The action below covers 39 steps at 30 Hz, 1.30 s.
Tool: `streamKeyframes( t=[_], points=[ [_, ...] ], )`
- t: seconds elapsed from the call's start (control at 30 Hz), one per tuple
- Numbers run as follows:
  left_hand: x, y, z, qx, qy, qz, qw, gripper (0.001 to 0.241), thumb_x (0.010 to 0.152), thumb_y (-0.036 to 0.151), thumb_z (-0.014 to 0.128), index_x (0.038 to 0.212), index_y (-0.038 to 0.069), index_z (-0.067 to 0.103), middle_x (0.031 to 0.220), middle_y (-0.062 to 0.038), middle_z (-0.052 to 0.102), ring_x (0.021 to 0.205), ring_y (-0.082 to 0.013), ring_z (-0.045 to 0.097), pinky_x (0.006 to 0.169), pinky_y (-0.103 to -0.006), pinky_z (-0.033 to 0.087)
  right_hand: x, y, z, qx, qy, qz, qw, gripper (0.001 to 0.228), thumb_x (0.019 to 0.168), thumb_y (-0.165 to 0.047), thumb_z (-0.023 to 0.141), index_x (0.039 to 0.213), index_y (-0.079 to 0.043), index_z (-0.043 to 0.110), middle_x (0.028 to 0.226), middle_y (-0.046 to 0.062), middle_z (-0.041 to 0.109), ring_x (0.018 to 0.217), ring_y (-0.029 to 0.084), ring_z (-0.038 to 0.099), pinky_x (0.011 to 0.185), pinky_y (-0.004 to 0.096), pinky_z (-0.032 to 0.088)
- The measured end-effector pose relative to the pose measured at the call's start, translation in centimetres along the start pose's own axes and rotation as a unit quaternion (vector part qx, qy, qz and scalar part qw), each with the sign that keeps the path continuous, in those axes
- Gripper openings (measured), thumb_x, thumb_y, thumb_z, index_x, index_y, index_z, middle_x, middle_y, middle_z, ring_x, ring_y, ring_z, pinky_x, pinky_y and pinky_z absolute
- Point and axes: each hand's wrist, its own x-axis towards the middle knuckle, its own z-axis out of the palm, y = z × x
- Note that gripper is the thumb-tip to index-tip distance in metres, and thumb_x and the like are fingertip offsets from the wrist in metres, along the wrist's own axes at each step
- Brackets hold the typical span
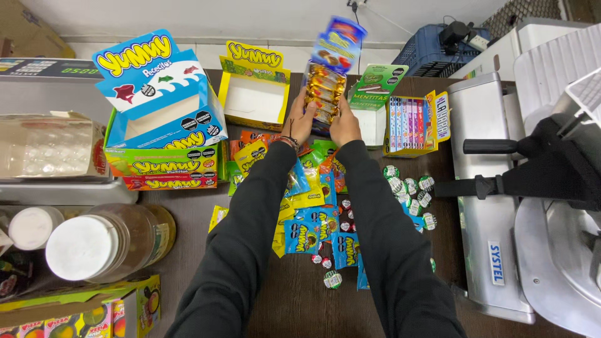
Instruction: The person organizes various candy packages and small circular candies by hand on a counter, placing some into small cardboard display boxes.
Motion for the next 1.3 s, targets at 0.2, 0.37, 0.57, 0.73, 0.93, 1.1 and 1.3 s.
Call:
streamKeyframes(
  t=[0.2,0.37,0.57,0.73,0.93,1.1,1.3],
  points=[
    [-3.9,-0.6,-0.6,0.005,-0.046,-0.017,0.999,0.09,0.14,0.063,0.039,0.209,0.015,0.005,0.213,-0.032,0.012,0.196,-0.0562,0.013,0.159,-0.0747,0.021,-0.4,3.6,2.6,-0.018,-0.002,-0.085,0.996,0.063,0.131,0.008,0.046,0.194,-0.001,0.051,0.204,0.037,0.034,0.187,0.06,0.037,0.156,0.073,0.039],
    [-6.2,0.5,-1.0,0.052,-0.053,-0.019,0.997,0.083,0.141,0.048,0.042,0.207,0.013,0.006,0.209,-0.038,0.019,0.192,-0.0617,0.024,0.153,-0.0827,0.032,-3.9,3.7,2.2,-0.039,-0.015,-0.111,0.993,0.058,0.133,0.005,0.044,0.191,0.006,0.051,0.202,0.04,0.035,0.188,0.059,0.035,0.158,0.07,0.033],
    [-9.5,5.1,-3.6,0.131,-0.092,-0.057,0.985,0.085,0.139,0.054,0.045,0.207,0.013,0.016,0.206,-0.038,0.031,0.187,-0.0618,0.036,0.151,-0.0808,0.037,-6.6,7.3,-4.1,-0.112,0.059,-0.182,0.975,0.05,0.126,0.003,0.056,0.17,-0.007,0.077,0.165,0.024,0.074,0.158,0.053,0.072,0.131,0.066,0.062],
    [-17.6,11.7,-6.2,0.137,-0.099,-0.064,0.984,0.089,0.135,0.066,0.042,0.206,0.017,0.022,0.206,-0.034,0.032,0.187,-0.0612,0.034,0.15,-0.0805,0.035,-3.3,14.4,-5.0,-0.276,-0.023,-0.063,0.959,0.051,0.128,-0.022,0.07,0.178,-0.015,0.074,0.167,0.017,0.074,0.156,0.043,0.077,0.126,0.064,0.066],
    [-29.0,14.8,-9.4,0.058,-0.032,0.013,0.998,0.072,0.137,0.048,0.049,0.194,0.006,0.051,0.197,-0.037,0.048,0.178,-0.0645,0.047,0.144,-0.0807,0.044,-4.2,16.9,-4.1,-0.29,0.071,-0.151,0.942,0.024,0.129,-0.026,0.079,0.148,-0.018,0.09,0.131,0.013,0.086,0.129,0.044,0.089,0.109,0.06,0.075],
    [-38.5,11.8,-12.9,0.068,0.023,0.004,0.997,0.057,0.136,0.039,0.059,0.183,0.009,0.071,0.187,-0.029,0.068,0.171,-0.0556,0.062,0.141,-0.0691,0.052,-14.8,12.6,-6.3,-0.237,0.208,-0.282,0.906,0.011,0.129,-0.024,0.086,0.137,-0.022,0.093,0.126,0.004,0.086,0.126,0.034,0.089,0.109,0.047,0.074],
    [-46.0,7.8,-13.4,0.04,0.041,-0.095,0.994,0.051,0.13,0.039,0.07,0.174,0.015,0.081,0.162,-0.028,0.087,0.155,-0.0515,0.079,0.132,-0.0645,0.064,-34.5,7.8,-5.2,-0.222,0.137,-0.242,0.935,0.024,0.126,-0.017,0.081,0.143,-0.022,0.096,0.134,0.011,0.089,0.127,0.043,0.089,0.11,0.059,0.074]
  ],
)
